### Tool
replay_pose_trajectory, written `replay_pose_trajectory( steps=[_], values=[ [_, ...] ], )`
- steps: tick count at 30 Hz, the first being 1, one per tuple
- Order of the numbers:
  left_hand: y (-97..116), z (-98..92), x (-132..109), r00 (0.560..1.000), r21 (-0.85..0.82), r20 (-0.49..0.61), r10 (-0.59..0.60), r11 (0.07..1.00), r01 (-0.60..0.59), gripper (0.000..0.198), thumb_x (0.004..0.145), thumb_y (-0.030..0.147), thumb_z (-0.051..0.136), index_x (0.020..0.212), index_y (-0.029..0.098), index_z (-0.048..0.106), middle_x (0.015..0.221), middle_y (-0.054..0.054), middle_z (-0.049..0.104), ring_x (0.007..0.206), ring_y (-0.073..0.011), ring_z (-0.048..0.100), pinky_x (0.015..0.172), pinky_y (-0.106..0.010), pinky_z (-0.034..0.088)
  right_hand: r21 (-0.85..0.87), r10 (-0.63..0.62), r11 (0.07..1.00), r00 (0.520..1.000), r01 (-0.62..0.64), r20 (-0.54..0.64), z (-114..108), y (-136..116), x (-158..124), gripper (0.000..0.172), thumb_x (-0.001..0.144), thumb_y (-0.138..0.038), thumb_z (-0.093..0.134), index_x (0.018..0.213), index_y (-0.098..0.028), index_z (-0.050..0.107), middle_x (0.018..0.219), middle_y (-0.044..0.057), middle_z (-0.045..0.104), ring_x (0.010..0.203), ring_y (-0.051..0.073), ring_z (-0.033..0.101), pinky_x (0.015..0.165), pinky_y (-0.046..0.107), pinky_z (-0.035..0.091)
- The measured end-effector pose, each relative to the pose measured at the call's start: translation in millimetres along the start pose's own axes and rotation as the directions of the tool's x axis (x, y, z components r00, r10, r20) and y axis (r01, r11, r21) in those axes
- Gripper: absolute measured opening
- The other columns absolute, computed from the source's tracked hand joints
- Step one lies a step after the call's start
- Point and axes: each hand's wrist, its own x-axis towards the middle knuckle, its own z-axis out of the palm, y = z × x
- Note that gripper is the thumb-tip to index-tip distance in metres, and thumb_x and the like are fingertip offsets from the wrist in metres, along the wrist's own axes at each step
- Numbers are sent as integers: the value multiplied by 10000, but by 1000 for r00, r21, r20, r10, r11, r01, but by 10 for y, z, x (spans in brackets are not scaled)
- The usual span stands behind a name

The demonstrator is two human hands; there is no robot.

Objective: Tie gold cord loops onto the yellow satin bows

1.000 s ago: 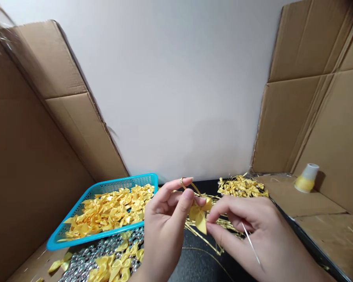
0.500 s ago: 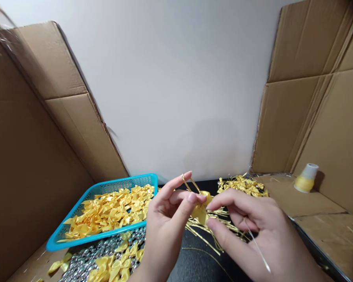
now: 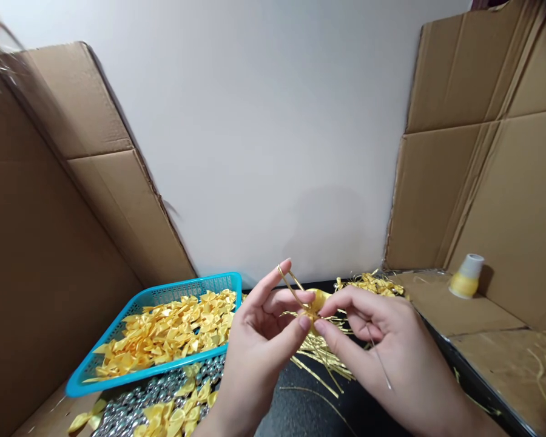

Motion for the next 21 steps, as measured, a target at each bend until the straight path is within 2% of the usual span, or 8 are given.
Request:
replay_pose_trajectory(
  steps=[5, 14, 18, 21],
  values=[
    [-30, -59, 38, 999, -7, 48, 6, 1000, -6, 561, 668, 133, 840, 1180, 288, 672, 863, -10, 737, 767, -113, 658, 687, -177, 560, 5, 40, 999, 999, -40, 3, 6, 8, -12, 132, 852, -302, 599, 758, -213, 625, 502, -81, 281, 435, 82, 259, 404, 232, 185],
    [-60, -72, 41, 995, -10, 97, 29, 1000, -28, 539, 701, 142, 824, 1192, 297, 662, 911, -18, 712, 723, -86, 622, 661, -168, 562, -28, 21, 999, 1000, -21, 4, -1, -2, 5, 123, 834, -263, 588, 724, -220, 620, 495, -87, 271, 433, 86, 261, 410, 229, 197],
    [-71, -98, 46, 991, 57, 110, 71, 995, -78, 539, 715, 154, 813, 1204, 312, 651, 943, -16, 714, 748, -92, 632, 682, -170, 565, -53, -3, 999, 1000, 4, 17, -20, 8, 14, 123, 824, -242, 575, 710, -218, 613, 494, -83, 299, 430, 85, 297, 410, 222, 221],
    [-85, -106, 30, 988, 179, 91, 126, 974, -141, 541, 741, 170, 789, 1233, 325, 628, 1001, -27, 716, 789, -114, 646, 666, -176, 567, -61, 9, 998, 999, -6, 37, -30, 12, 11, 126, 820, -239, 572, 703, -217, 612, 493, -82, 302, 429, 84, 311, 406, 220, 224]
  ],
)
